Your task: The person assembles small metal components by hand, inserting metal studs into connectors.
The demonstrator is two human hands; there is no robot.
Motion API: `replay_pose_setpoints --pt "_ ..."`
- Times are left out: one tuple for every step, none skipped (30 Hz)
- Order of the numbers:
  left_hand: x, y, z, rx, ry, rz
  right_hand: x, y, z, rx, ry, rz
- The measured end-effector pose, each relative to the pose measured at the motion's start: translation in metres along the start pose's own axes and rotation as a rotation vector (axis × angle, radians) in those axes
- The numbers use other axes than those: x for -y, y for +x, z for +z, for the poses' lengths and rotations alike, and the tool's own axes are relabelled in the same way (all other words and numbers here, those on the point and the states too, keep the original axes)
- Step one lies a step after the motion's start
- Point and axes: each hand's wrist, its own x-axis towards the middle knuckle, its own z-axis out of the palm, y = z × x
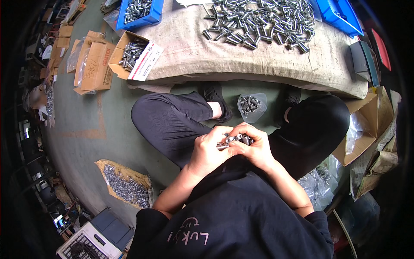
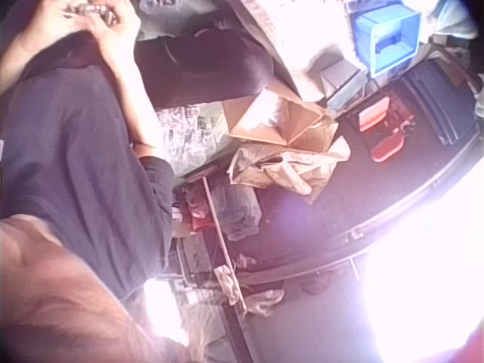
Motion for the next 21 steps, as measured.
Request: replay_pose_setpoints --pt "-0.003 0.001 0.0 0.018 -0.054 -0.022 -0.001 -0.001 0.0 -0.003 0.124 0.094" --pt "-0.005 0.001 -0.002 0.018 -0.054 -0.022 -0.001 -0.001 0.0 -0.005 0.247 0.188" --pt "-0.008 -0.001 -0.005 0.105 -0.221 -0.118 -0.003 -0.002 -0.001 -0.005 0.248 0.187" --pt "-0.009 -0.002 -0.008 0.191 -0.388 -0.214 -0.006 -0.004 -0.002 -0.018 0.464 0.272" --pt "-0.008 -0.003 -0.01 0.191 -0.386 -0.215 -0.008 -0.005 -0.003 -0.03 0.681 0.355" --pt "-0.006 -0.003 -0.012 0.263 -0.613 -0.281 -0.01 -0.005 -0.004 -0.032 0.754 0.35" --pt "-0.006 -0.003 -0.015 0.334 -0.841 -0.346 -0.011 -0.006 -0.007 -0.014 0.837 0.388" --pt "-0.008 -0.003 -0.019 0.384 -0.962 -0.455 -0.012 -0.006 -0.008 -0.016 0.887 0.411" --pt "-0.008 -0.004 -0.021 0.381 -0.96 -0.455 -0.014 -0.006 -0.01 -0.014 0.939 0.433" --pt "-0.007 -0.005 -0.023 0.384 -1.04 -0.479 -0.016 -0.006 -0.011 -0.011 0.941 0.433" --pt "-0.007 -0.005 -0.023 0.387 -1.121 -0.503 -0.018 -0.005 -0.012 0.05 1.064 0.421" --pt "-0.007 -0.005 -0.024 0.386 -1.12 -0.503 -0.02 -0.005 -0.014 0.111 1.185 0.408" --pt "-0.008 -0.004 -0.025 0.385 -1.155 -0.502 -0.022 -0.005 -0.015 0.11 1.185 0.408" --pt "-0.008 -0.003 -0.025 0.385 -1.19 -0.5 -0.023 -0.005 -0.016 0.13 1.222 0.406" --pt "-0.006 -0.003 -0.026 0.384 -1.189 -0.501 -0.023 -0.005 -0.016 0.151 1.261 0.405" --pt "-0.003 -0.003 -0.027 0.402 -1.272 -0.509 -0.024 -0.004 -0.018 0.175 1.244 0.395" --pt "-0.001 -0.003 -0.027 0.419 -1.356 -0.517 -0.024 -0.004 -0.019 0.175 1.245 0.394" --pt "-0.002 -0.002 -0.028 0.419 -1.355 -0.518 -0.024 -0.004 -0.02 0.186 1.21 0.375" --pt "-0.005 -0.001 -0.029 0.413 -1.406 -0.569 -0.023 -0.004 -0.021 0.196 1.175 0.355" --pt "-0.007 0.0 -0.03 0.406 -1.456 -0.62 -0.02 -0.004 -0.021 0.18 1.16 0.368" --pt "-0.006 0.001 -0.03 0.407 -1.455 -0.62 -0.022 -0.004 -0.023 0.179 1.16 0.367"
